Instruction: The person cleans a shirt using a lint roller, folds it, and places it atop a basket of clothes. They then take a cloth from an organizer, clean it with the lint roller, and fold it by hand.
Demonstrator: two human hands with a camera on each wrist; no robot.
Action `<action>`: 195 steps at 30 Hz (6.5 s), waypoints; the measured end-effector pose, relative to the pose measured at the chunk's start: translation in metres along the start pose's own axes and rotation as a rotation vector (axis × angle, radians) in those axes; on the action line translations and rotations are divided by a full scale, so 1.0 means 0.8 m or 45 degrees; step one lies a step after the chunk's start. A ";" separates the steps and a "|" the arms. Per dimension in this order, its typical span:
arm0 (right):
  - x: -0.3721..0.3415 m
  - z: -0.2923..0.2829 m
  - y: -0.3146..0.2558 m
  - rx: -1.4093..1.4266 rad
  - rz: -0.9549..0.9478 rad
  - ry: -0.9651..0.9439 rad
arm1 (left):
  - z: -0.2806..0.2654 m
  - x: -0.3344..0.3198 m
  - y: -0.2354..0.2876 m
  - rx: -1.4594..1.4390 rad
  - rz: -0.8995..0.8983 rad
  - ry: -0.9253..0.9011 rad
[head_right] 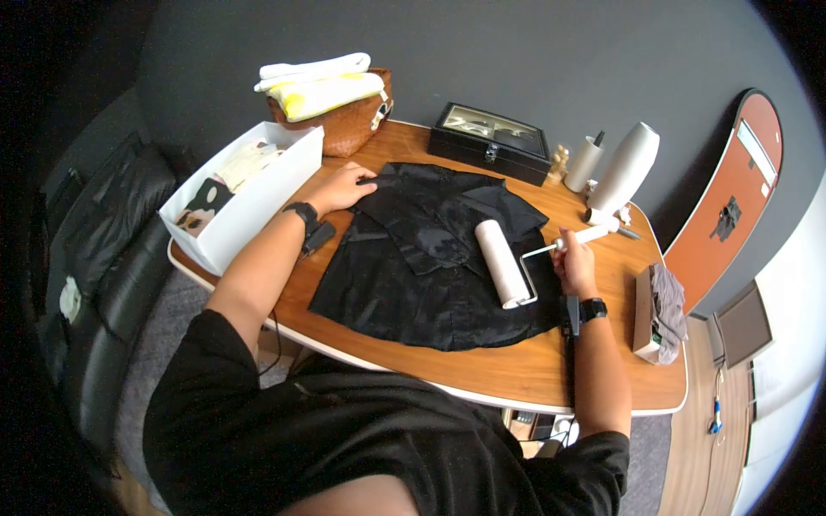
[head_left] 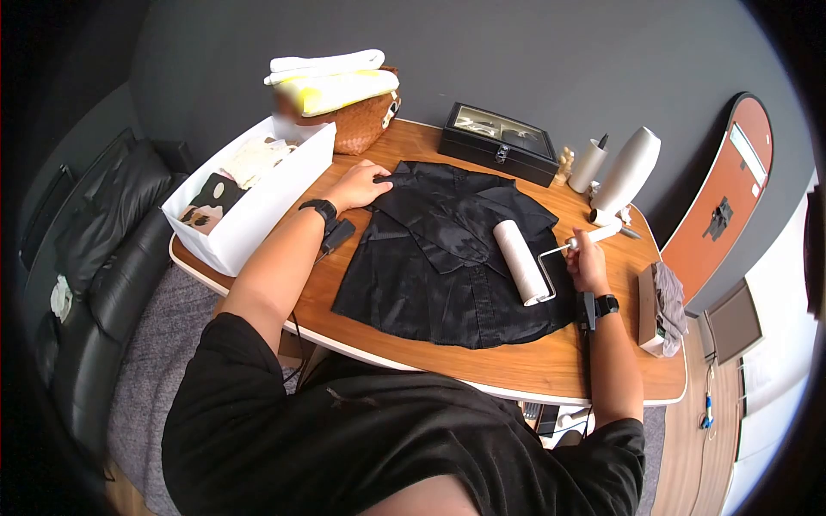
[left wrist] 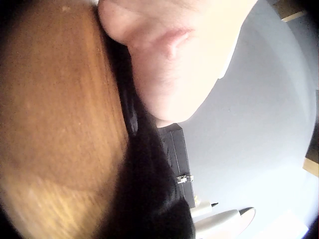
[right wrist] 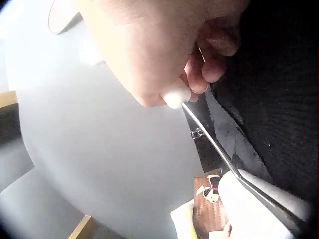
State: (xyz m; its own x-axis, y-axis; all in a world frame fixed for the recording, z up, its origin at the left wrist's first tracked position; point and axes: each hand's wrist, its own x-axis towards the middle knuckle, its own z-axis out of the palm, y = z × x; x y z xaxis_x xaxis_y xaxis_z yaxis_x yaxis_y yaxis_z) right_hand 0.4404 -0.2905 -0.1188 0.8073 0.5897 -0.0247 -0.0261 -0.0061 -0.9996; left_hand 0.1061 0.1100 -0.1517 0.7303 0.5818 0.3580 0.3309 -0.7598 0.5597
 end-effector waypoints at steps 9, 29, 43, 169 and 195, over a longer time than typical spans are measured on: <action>-0.029 0.035 -0.003 -0.187 -0.079 -0.165 | 0.002 0.001 -0.001 0.010 0.016 0.000; 0.020 -0.043 -0.003 -0.087 -0.110 0.166 | 0.000 0.000 -0.001 0.002 0.025 -0.004; -0.071 0.065 -0.028 -0.029 0.048 -0.544 | 0.001 0.000 -0.002 0.010 0.031 0.002; -0.072 0.075 -0.022 -0.133 0.066 -0.658 | 0.000 -0.002 0.001 0.001 0.019 0.012; -0.019 0.005 -0.009 -0.113 -0.032 -0.272 | 0.000 0.000 0.000 0.001 0.020 0.004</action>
State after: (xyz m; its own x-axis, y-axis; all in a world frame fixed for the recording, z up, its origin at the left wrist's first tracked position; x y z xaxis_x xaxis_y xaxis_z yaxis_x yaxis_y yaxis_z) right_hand 0.4258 -0.2963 -0.1112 0.6633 0.7483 -0.0064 0.0520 -0.0546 -0.9972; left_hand 0.1059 0.1099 -0.1513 0.7333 0.5708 0.3694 0.3200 -0.7691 0.5532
